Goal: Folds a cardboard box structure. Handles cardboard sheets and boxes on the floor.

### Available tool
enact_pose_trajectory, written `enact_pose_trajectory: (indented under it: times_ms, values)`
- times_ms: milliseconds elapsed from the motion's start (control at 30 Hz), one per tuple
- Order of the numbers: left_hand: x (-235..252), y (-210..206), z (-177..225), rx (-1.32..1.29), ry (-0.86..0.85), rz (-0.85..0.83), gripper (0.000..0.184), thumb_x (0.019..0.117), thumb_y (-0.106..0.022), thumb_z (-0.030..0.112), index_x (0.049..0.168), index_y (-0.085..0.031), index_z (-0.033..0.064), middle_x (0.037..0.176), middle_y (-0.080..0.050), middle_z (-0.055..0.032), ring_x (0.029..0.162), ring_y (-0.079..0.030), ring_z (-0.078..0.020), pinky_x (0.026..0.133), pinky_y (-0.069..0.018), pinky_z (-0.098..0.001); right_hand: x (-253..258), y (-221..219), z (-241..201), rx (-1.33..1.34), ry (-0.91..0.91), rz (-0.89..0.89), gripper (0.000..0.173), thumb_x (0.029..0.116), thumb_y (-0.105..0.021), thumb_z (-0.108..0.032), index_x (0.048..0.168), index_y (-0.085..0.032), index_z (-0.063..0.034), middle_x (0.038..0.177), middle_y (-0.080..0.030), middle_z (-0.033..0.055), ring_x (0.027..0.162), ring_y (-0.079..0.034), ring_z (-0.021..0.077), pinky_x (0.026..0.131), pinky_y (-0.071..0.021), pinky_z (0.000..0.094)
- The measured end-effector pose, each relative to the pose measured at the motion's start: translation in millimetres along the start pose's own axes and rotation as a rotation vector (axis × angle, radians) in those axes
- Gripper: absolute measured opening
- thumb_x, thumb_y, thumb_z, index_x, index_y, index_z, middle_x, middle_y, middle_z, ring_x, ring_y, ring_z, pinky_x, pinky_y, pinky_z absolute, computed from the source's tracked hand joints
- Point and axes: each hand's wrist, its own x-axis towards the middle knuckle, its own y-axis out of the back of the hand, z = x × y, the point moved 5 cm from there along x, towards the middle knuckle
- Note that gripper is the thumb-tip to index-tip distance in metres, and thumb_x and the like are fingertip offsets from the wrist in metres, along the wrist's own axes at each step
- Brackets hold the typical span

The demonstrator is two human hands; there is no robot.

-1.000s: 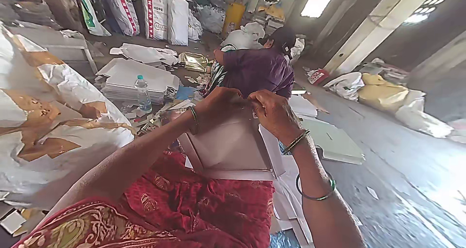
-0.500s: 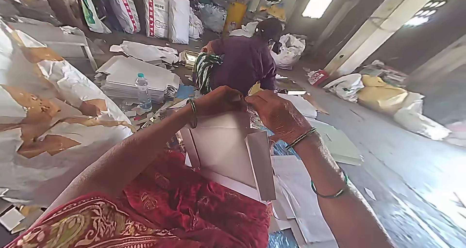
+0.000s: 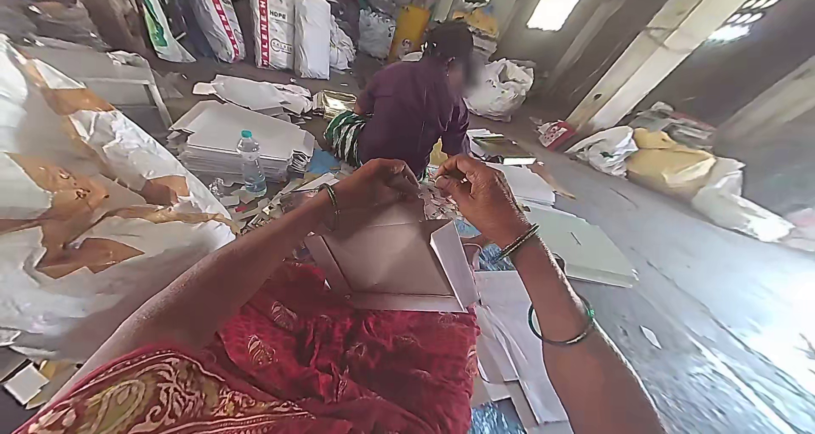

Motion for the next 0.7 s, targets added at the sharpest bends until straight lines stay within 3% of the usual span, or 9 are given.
enact_pose_trajectory:
  times_ms: [67, 100, 167, 233, 333, 467, 567, 667, 700]
  values:
    - [-2.5, 0.7, -0.6, -0.052, 0.060, -0.010, 0.043, 0.0880, -0.079, 0.012, 0.125, -0.060, 0.0010, 0.099, -0.072, -0.0092, 0.083, -0.069, -0.0106, 0.080, -0.0581, -0.0298, 0.8, -5.9, 2.0, 0.030, -0.026, -0.074, 0.019, 0.1039, -0.059, -0.017, 0.116, -0.062, -0.0033, 0.101, -0.068, 0.0123, 0.082, -0.068, 0.0191, 0.073, -0.0583, 0.0368]
    - [-3.3, 0.3, 1.2, -0.072, 0.094, -0.002, 0.045, 0.0867, -0.080, 0.010, 0.125, -0.057, 0.0016, 0.095, -0.072, -0.0091, 0.080, -0.070, -0.0107, 0.078, -0.0591, -0.0290, 1.1, -11.8, 3.3, 0.063, -0.035, -0.102, 0.023, 0.1036, -0.060, -0.019, 0.121, -0.062, -0.0037, 0.105, -0.069, 0.0124, 0.085, -0.070, 0.0188, 0.075, -0.0599, 0.0368]
    - [-2.3, -1.7, 6.3, -0.063, 0.139, 0.015, 0.046, 0.0841, -0.082, 0.008, 0.121, -0.055, -0.0003, 0.086, -0.067, -0.0094, 0.072, -0.064, -0.0121, 0.070, -0.0553, -0.0297, 1.0, -19.8, 1.5, 0.111, -0.051, -0.109, 0.025, 0.1013, -0.064, -0.018, 0.122, -0.064, -0.0045, 0.107, -0.071, 0.0122, 0.088, -0.072, 0.0191, 0.078, -0.0601, 0.0372]
    - [-0.3, -3.2, 10.3, -0.031, 0.146, 0.014, 0.044, 0.0832, -0.083, 0.011, 0.115, -0.056, -0.0025, 0.081, -0.063, -0.0087, 0.069, -0.058, -0.0120, 0.067, -0.0504, -0.0296, 3.0, -24.0, -1.1, 0.137, -0.039, -0.051, 0.017, 0.0986, -0.067, -0.011, 0.113, -0.068, -0.0035, 0.103, -0.072, 0.0118, 0.085, -0.070, 0.0176, 0.076, -0.0589, 0.0349]
    - [0.0, -2.7, 8.7, -0.036, 0.076, 0.013, 0.034, 0.0845, -0.082, 0.013, 0.107, -0.061, -0.0017, 0.083, -0.066, -0.0073, 0.073, -0.061, -0.0098, 0.070, -0.0515, -0.0282, 8.6, -31.3, 3.9, 0.171, -0.002, 0.010, 0.012, 0.0974, -0.064, -0.003, 0.108, -0.068, 0.0005, 0.102, -0.071, 0.0142, 0.085, -0.069, 0.0188, 0.077, -0.0582, 0.0357]
    - [-2.5, 2.8, 2.9, 0.092, -0.036, -0.015, 0.024, 0.0923, -0.075, 0.022, 0.090, -0.068, -0.0005, 0.071, -0.061, -0.0041, 0.063, -0.055, -0.0085, 0.061, -0.0463, -0.0280, 5.3, -29.6, 8.8, 0.152, -0.022, 0.029, 0.011, 0.0990, -0.062, -0.004, 0.109, -0.066, -0.0035, 0.098, -0.068, 0.0104, 0.078, -0.065, 0.0154, 0.067, -0.0552, 0.0326]
    - [-5.9, 2.5, 4.3, 0.140, -0.044, 0.001, 0.023, 0.0959, -0.071, 0.022, 0.092, -0.069, -0.0009, 0.072, -0.062, -0.0056, 0.065, -0.056, -0.0096, 0.063, -0.0472, -0.0288, 4.4, -25.5, 10.7, 0.150, -0.007, -0.014, 0.010, 0.0985, -0.064, -0.004, 0.109, -0.065, -0.0039, 0.098, -0.068, 0.0100, 0.074, -0.064, 0.0135, 0.065, -0.0548, 0.0286]
    - [-6.5, 2.3, 7.0, 0.149, -0.067, 0.021, 0.022, 0.0954, -0.070, 0.019, 0.090, -0.068, -0.0020, 0.072, -0.062, -0.0065, 0.065, -0.055, -0.0100, 0.063, -0.0459, -0.0288, 13.2, -20.4, 6.5, 0.086, 0.027, -0.081, 0.014, 0.0957, -0.067, -0.004, 0.110, -0.068, -0.0006, 0.104, -0.071, 0.0139, 0.091, -0.070, 0.0195, 0.083, -0.0583, 0.0350]
    - [-5.8, 2.4, 8.0, 0.155, -0.079, 0.021, 0.021, 0.0953, -0.070, 0.018, 0.090, -0.068, -0.0022, 0.071, -0.062, -0.0067, 0.065, -0.055, -0.0101, 0.063, -0.0457, -0.0292, 14.4, -19.1, 4.6, 0.070, 0.045, -0.094, 0.014, 0.0954, -0.067, -0.003, 0.109, -0.068, -0.0001, 0.104, -0.070, 0.0147, 0.092, -0.070, 0.0211, 0.085, -0.0579, 0.0364]
